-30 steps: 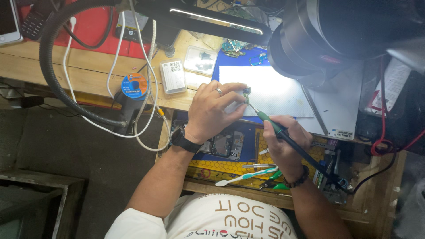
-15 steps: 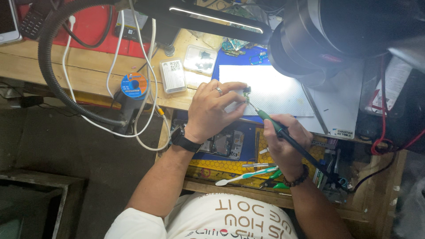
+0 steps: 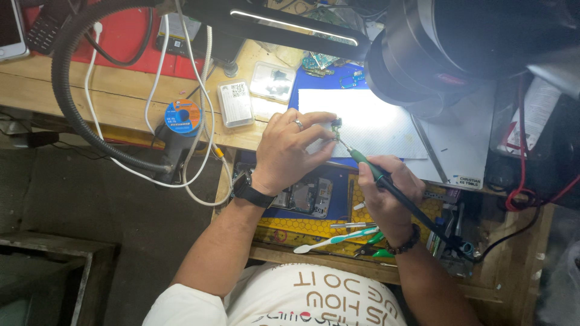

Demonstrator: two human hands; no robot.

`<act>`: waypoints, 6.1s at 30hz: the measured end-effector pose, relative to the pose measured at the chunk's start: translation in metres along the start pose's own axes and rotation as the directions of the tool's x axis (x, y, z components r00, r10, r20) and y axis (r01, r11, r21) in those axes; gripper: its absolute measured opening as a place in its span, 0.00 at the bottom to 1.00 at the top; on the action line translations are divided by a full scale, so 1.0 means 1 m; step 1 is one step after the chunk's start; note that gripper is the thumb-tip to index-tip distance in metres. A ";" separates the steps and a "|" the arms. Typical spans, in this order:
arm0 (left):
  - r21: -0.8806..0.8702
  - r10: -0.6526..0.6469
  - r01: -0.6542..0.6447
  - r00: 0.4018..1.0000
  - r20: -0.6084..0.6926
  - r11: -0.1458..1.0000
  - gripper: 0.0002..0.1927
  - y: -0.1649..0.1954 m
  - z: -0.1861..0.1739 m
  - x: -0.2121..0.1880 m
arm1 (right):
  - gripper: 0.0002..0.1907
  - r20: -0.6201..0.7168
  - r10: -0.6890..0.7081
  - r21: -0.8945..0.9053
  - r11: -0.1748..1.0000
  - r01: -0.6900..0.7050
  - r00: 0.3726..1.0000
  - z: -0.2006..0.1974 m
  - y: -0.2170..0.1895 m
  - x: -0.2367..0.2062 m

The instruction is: The person handles a small electronic component on a workbench, using tweezers to position it and a soldering iron to apply heat. The person repeatedly adjusts the component and the tools while working under a microscope.

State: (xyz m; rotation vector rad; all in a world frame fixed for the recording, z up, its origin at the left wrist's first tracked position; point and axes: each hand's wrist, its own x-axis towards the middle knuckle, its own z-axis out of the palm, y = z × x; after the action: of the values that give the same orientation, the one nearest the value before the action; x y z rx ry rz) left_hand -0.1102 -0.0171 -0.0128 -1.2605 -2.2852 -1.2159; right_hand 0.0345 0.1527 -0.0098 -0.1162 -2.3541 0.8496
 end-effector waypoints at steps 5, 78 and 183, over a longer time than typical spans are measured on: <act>0.000 0.001 -0.001 1.000 -0.007 1.000 0.05 0.000 0.000 0.000 | 0.07 -0.009 0.012 0.001 1.000 -0.012 1.000 0.001 0.001 -0.001; -0.019 0.009 -0.009 1.000 -0.023 1.000 0.07 -0.002 0.000 -0.003 | 0.07 -0.128 0.025 0.145 0.989 -0.007 0.991 0.002 0.014 -0.005; 0.434 -0.020 0.057 0.996 -0.090 0.899 0.04 -0.055 -0.060 0.047 | 0.09 -0.442 0.098 0.496 0.855 0.152 0.892 -0.073 0.080 -0.015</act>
State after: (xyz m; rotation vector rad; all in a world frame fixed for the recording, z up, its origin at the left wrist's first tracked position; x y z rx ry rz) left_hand -0.1907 -0.0511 0.0208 -0.9813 -2.3513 -0.6866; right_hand 0.0788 0.2518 -0.0227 -0.0450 -1.6219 1.2645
